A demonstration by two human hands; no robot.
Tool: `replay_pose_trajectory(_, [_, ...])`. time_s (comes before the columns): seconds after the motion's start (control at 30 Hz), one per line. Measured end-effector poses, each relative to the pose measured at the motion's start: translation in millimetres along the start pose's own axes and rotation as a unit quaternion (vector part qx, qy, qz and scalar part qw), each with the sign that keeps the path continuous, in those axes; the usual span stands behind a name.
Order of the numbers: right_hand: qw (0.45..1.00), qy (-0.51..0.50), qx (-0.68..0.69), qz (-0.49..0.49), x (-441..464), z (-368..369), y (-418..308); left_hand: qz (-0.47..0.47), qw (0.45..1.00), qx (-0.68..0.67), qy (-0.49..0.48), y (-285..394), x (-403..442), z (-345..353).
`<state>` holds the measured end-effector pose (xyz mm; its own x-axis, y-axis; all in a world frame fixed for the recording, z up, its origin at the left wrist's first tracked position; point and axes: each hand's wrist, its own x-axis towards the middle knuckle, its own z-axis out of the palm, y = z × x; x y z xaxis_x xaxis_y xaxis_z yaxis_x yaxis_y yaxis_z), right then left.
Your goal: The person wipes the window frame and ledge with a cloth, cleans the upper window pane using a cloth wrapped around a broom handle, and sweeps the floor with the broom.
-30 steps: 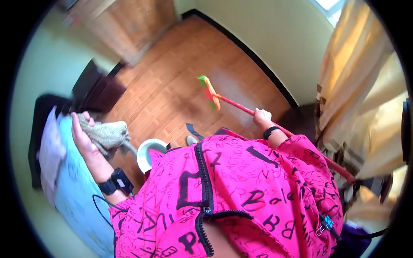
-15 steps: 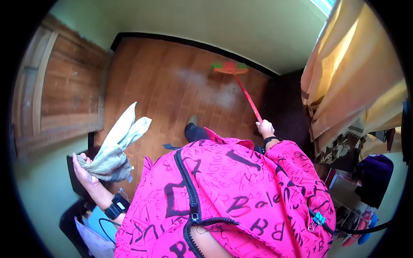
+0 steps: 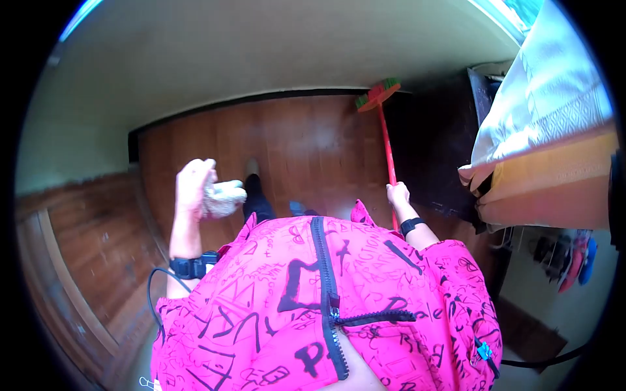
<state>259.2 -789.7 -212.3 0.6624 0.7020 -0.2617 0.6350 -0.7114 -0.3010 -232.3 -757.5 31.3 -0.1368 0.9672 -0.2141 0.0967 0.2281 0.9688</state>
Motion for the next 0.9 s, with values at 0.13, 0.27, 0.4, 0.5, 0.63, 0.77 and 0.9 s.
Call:
replay_pose_trajectory(0.13, [0.993, -0.107, 0.002, 0.055, 15, 12, -12, -0.041, 0.995, 0.081, -0.045, -25, -9, 43])
replay_pose_trajectory(0.27, [0.988, -0.082, 0.018, 0.131, 11, -16, -56, -0.051, 0.955, 0.214, -0.2, -24, -4, 73])
replay_pose_trajectory(0.4, [0.979, -0.069, 0.047, 0.186, 33, -31, -94, -0.161, 0.924, 0.223, -0.266, -15, -16, 93])
replay_pose_trajectory(0.5, [0.958, -0.086, 0.104, 0.254, 54, -11, -115, -0.109, 0.895, 0.29, -0.32, -12, -21, 116])
replay_pose_trajectory(0.63, [0.946, -0.084, 0.117, 0.289, 58, 20, -144, -0.133, 0.853, 0.331, -0.38, -19, -29, 144])
replay_pose_trajectory(0.77, [0.925, -0.022, 0.179, 0.336, 71, 42, -180, -0.19, 0.787, 0.379, -0.448, -19, -32, 147])
replay_pose_trajectory(0.9, [0.91, -0.024, 0.199, 0.362, 83, 30, -204, -0.188, 0.818, 0.424, -0.339, -41, -31, 149])
